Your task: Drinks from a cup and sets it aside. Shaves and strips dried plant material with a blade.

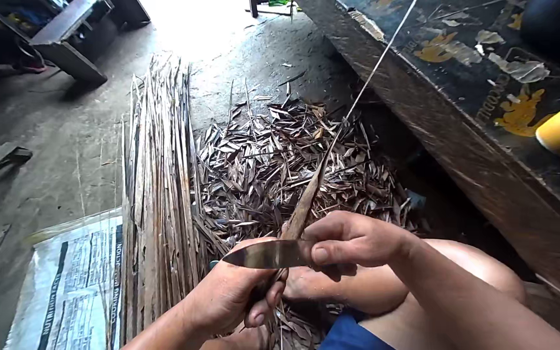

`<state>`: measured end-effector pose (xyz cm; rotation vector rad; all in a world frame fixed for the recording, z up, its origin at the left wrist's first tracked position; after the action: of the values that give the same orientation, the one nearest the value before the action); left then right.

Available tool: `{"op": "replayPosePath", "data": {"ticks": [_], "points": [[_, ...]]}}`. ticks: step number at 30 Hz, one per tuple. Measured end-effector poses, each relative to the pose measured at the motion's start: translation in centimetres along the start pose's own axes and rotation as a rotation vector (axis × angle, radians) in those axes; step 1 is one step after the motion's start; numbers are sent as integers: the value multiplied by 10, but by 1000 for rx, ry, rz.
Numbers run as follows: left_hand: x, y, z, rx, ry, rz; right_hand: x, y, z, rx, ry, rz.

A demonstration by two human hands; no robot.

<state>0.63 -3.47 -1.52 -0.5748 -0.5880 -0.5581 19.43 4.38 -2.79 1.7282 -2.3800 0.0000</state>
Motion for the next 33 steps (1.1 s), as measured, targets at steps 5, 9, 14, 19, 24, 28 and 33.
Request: {"op": "replayPosePath", "data": {"ticks": [5, 9, 14, 19, 24, 28, 33], "points": [[-1, 1, 5, 8, -1, -28, -20, -1, -3, -31, -48, 116], [-1, 1, 4, 9, -4, -49, -38, -11, -13, -22, -48, 302], [-3, 1, 2, 14, 25, -57, -55, -21, -23, -74, -64, 505], [-5, 5, 1, 30, 13, -33, -35, -20, -17, 9, -16, 240], [-4, 5, -1, -11, 53, 101, -5, -3, -1, 28, 72, -33], [-3, 6, -1, 0, 38, 32, 3, 5, 5, 34, 70, -107], [-3, 5, -3, -26, 25, 56, -8, 2, 7, 10, -16, -23]]}}
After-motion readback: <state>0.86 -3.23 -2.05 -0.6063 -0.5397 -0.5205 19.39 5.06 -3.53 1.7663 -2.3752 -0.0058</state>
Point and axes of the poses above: each hand's wrist, its own y-axis towards the middle knuckle, its own x-axis out of the palm, z = x × y, the point moved 4 cm from there along y, towards the middle knuckle, and after that the axes turned 1 degree about -x, right-handed, at the moved point
